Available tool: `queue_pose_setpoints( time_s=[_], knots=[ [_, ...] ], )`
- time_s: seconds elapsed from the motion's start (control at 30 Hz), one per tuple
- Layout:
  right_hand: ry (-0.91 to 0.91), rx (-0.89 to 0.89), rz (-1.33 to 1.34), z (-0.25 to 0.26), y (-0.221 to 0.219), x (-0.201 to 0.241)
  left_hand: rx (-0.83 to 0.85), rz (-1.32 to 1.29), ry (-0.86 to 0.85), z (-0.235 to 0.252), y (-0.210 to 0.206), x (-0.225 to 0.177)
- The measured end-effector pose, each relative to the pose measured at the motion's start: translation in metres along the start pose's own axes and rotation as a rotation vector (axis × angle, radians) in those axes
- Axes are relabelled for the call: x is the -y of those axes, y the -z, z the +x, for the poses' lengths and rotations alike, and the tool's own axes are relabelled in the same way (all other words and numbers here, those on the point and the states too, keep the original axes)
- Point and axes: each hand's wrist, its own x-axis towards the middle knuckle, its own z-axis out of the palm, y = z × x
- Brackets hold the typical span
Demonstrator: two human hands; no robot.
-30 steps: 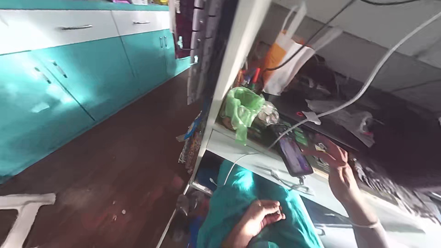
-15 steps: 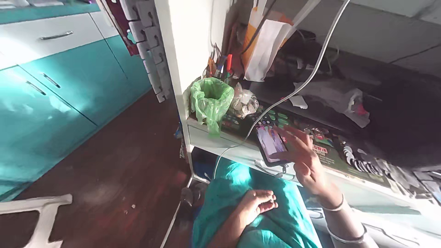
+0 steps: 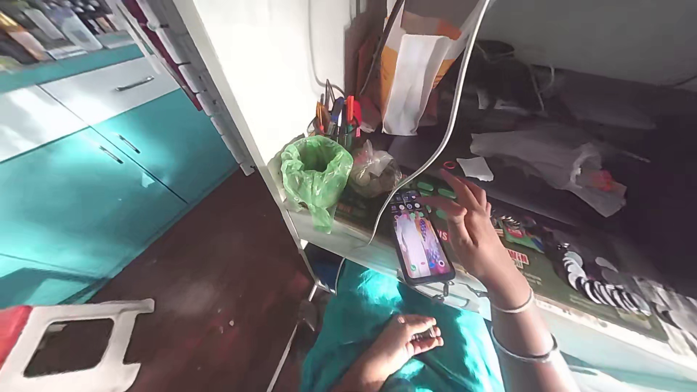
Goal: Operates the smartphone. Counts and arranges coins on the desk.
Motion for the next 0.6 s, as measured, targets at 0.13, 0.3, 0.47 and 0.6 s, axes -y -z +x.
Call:
queue_pose_setpoints(
  time_s=[0.13,0.3,0.47,0.6],
  knots=[
    [-0.003,-0.027,0.023,-0.001,-0.015,-0.002,0.016,-0.002,-0.015,0.004,0.002,0.001],
    [0.076,-0.167,0.189,-0.010,-0.025,-0.017,-0.049,-0.026,0.043,0.007,0.002,-0.003],
    [0.187,-0.226,0.445,-0.021,-0.017,-0.010,-0.102,-0.057,0.068,0.012,0.001,-0.006],
    [0.352,-0.065,0.575,-0.025,-0.012,-0.008,-0.119,-0.098,0.044,0.014,-0.001,-0.008]
  ],
)
